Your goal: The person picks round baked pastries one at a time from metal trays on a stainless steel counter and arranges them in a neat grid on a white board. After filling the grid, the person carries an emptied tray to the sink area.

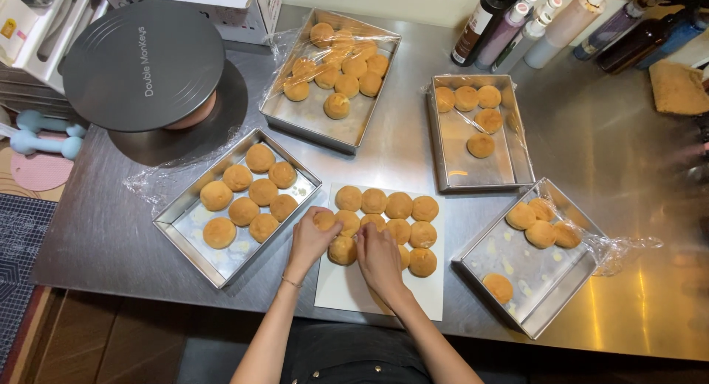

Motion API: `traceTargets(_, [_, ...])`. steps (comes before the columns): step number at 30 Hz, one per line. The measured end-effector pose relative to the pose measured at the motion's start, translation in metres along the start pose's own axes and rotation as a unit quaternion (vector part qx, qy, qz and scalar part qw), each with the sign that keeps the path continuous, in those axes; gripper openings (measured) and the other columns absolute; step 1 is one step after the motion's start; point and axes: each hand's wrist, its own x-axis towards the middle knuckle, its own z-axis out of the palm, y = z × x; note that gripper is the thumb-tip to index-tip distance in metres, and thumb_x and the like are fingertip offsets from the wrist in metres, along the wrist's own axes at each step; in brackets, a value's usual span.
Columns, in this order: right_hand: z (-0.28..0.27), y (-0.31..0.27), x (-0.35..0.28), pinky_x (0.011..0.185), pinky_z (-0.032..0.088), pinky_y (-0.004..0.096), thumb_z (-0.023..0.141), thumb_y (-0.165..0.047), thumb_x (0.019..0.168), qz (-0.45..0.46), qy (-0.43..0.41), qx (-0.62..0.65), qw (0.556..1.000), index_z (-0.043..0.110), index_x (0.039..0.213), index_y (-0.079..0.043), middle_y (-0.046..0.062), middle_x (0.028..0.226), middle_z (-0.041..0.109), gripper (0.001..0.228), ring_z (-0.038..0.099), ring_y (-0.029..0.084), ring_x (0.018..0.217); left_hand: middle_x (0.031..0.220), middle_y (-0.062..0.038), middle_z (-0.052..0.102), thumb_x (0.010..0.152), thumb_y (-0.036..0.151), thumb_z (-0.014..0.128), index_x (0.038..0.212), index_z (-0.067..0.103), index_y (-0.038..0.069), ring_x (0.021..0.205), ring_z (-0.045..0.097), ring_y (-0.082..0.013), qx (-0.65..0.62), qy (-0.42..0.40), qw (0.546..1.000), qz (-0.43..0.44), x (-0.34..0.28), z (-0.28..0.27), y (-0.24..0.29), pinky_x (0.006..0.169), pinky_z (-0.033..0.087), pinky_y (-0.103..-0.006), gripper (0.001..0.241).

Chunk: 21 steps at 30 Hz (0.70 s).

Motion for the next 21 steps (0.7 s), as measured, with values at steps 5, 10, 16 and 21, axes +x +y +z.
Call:
traceTargets(5, [0.032, 0.001, 0.011, 0.083, 0.047, 0.051, 0.055, -0.016, 0.099, -0.009, -0.003, -0.026, 1.000, 0.058, 0.105, -0.003, 0.020, 0.087, 0.068, 0.015, 0.061, 0.037, 0.086, 0.088, -0.021, 0.076, 0.076, 0.033, 0.084, 0.104, 0.069, -0.001, 0.080, 0.075, -0.0313, 0.039, 0.031, 0.995, 0.091, 0.012, 0.008, -0.036, 0.071, 0.058, -0.0401, 0.047])
traceTargets(10, [0.028, -0.009, 0.007, 0.083, 0.047, 0.050, 0.057, -0.013, 0.096, 0.027, 0.003, 0.018, 0.999, 0.057, 0.107, -0.002, 0.021, 0.093, 0.067, 0.016, 0.060, 0.037, 0.091, 0.090, -0.021, 0.076, 0.075, 0.035, 0.083, 0.104, 0.069, -0.001, 0.084, 0.076, -0.0323, 0.046, 0.036, 0.994, 0.090, 0.005, 0.002, -0.025, 0.074, 0.059, -0.0405, 0.049])
traceTargets(16, [0.022, -0.003, 0.001, 0.084, 0.047, 0.050, 0.056, -0.010, 0.096, -0.008, 0.032, 0.026, 0.999, 0.057, 0.108, -0.002, 0.020, 0.095, 0.066, 0.014, 0.059, 0.038, 0.091, 0.082, -0.015, 0.077, 0.074, 0.035, 0.082, 0.103, 0.069, 0.000, 0.064, 0.076, -0.0242, 0.010, 0.007, 1.000, -0.001, -0.004, 0.001, -0.014, 0.062, 0.059, -0.0369, 0.047])
traceTargets(21, [-0.027, -0.022, -0.006, 0.068, 0.052, 0.043, 0.059, -0.020, 0.100, 0.056, 0.011, 0.003, 0.998, 0.064, 0.108, -0.004, 0.019, 0.089, 0.067, 0.019, 0.065, 0.031, 0.075, 0.085, -0.012, 0.075, 0.077, 0.031, 0.084, 0.104, 0.069, 0.001, 0.067, 0.074, -0.0191, -0.017, 0.022, 1.000, 0.010, -0.014, -0.006, -0.008, 0.059, 0.059, -0.0339, 0.043])
